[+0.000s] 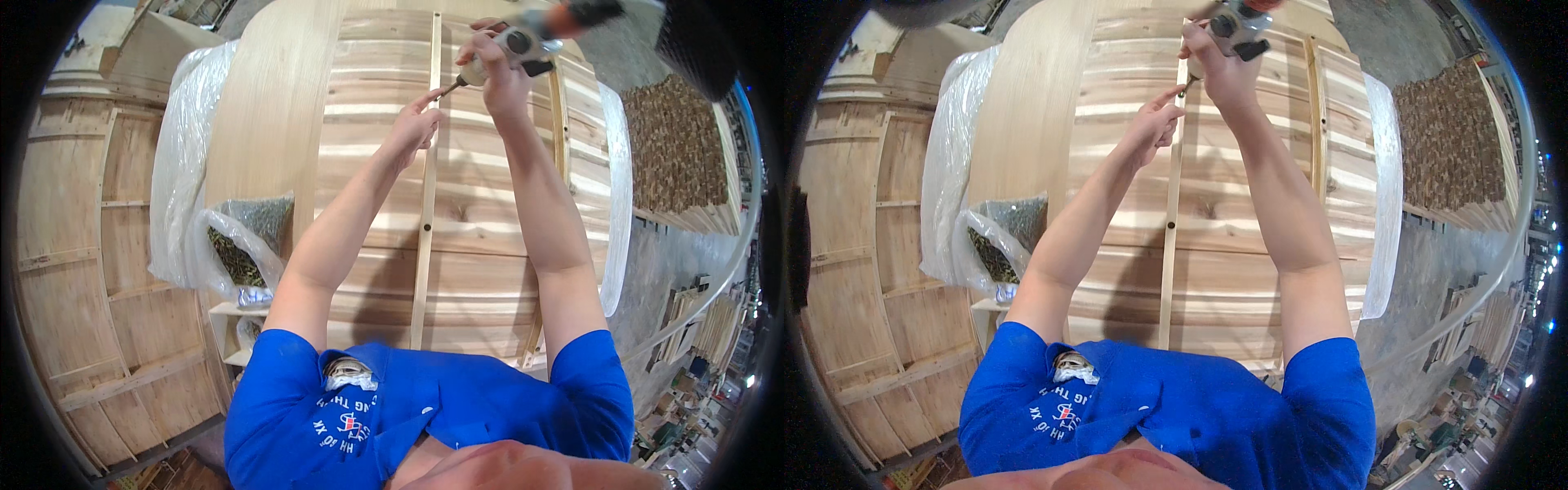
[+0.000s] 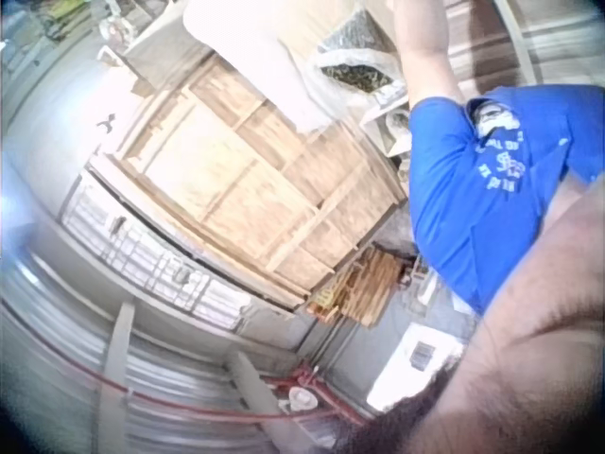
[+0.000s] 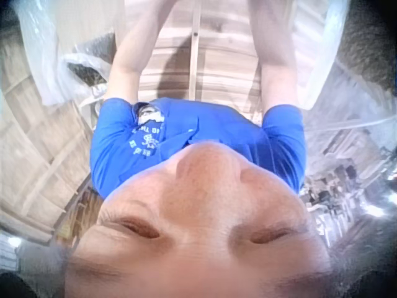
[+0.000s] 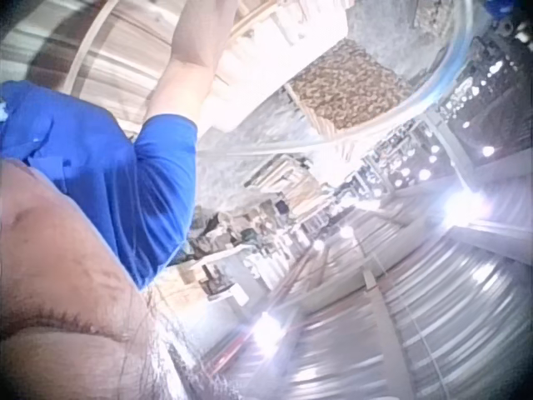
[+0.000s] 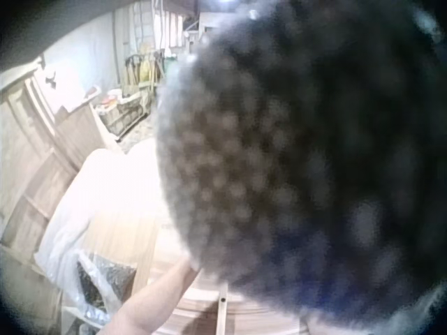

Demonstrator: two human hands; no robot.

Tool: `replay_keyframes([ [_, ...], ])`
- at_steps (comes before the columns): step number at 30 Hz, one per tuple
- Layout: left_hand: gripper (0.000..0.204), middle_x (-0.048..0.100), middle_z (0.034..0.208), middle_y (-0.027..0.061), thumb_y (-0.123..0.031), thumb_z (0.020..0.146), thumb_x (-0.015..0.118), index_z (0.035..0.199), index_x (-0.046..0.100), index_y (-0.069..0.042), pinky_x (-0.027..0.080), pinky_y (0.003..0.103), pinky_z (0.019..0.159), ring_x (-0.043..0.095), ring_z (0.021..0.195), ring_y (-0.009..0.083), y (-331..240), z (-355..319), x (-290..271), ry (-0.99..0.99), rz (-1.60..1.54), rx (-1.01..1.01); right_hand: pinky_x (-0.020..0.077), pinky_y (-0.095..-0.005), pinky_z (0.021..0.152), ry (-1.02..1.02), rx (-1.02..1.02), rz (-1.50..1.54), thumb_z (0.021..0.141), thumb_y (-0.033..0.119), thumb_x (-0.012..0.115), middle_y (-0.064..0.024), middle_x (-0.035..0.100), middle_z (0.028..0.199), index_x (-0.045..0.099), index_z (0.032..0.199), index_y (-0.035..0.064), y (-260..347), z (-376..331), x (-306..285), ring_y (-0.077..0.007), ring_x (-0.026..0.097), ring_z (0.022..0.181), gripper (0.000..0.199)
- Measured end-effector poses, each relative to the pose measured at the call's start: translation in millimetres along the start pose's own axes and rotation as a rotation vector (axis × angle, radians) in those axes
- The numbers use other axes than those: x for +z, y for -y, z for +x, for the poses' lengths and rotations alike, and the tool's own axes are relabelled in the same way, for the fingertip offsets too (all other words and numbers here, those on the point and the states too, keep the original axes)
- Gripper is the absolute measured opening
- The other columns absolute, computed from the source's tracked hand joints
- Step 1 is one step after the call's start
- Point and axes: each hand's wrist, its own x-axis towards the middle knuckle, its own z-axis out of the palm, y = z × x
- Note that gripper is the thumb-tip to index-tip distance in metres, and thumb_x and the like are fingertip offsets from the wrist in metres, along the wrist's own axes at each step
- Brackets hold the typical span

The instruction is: The person uses a pneumatic screwdriver to drive screws into pre-drilled holes on a wooden panel. They periodically pick up screws from a container and continue fastening the panel. The person also lifts and repositions the panel during the process.

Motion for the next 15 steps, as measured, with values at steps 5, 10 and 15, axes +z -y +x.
replay_keyframes([
  [5,0.049,0.028,0.054,-0.0100,-0.006,0.083,0.050,0.131,0.040,-0.012,0.017,0.020,0.038,0.021,0.041,0.0025,-0.2,15.6,-3.7,-0.018,0.037,-0.057,0.0463,-0.0240,0.053,-0.104,-0.001,0.040,0.076,0.019,0.067,-0.0037,0.059,0.067,0.059,0.083,0.0005,-32.6,22.6,10.4,-0.0104,0.056,0.056,0.021],
  [10,0.050,0.035,0.059,-0.0061,-0.006,0.083,0.050,0.132,0.037,-0.008,0.025,0.021,0.043,0.031,0.048,0.0048,11.8,21.2,-14.6,-0.083,-0.020,-0.046,0.0457,-0.0254,0.053,-0.022,0.025,-0.043,0.079,0.017,0.064,-0.0042,0.057,0.062,0.056,0.084,0.0001,-59.4,23.0,14.8,-0.0120,0.057,0.055,0.019],
  [15,0.048,0.051,0.090,0.0069,-0.001,0.086,0.045,0.130,0.030,0.005,0.045,0.022,0.064,0.053,0.079,0.0124,37.2,-2.9,-37.1,-0.112,-0.618,-0.096,0.0462,-0.0251,0.052,-0.034,0.152,-0.189,0.077,0.022,0.066,-0.0013,0.059,0.061,0.061,0.079,0.0012,-77.7,15.4,22.5,-0.0089,0.056,0.055,0.021],
])
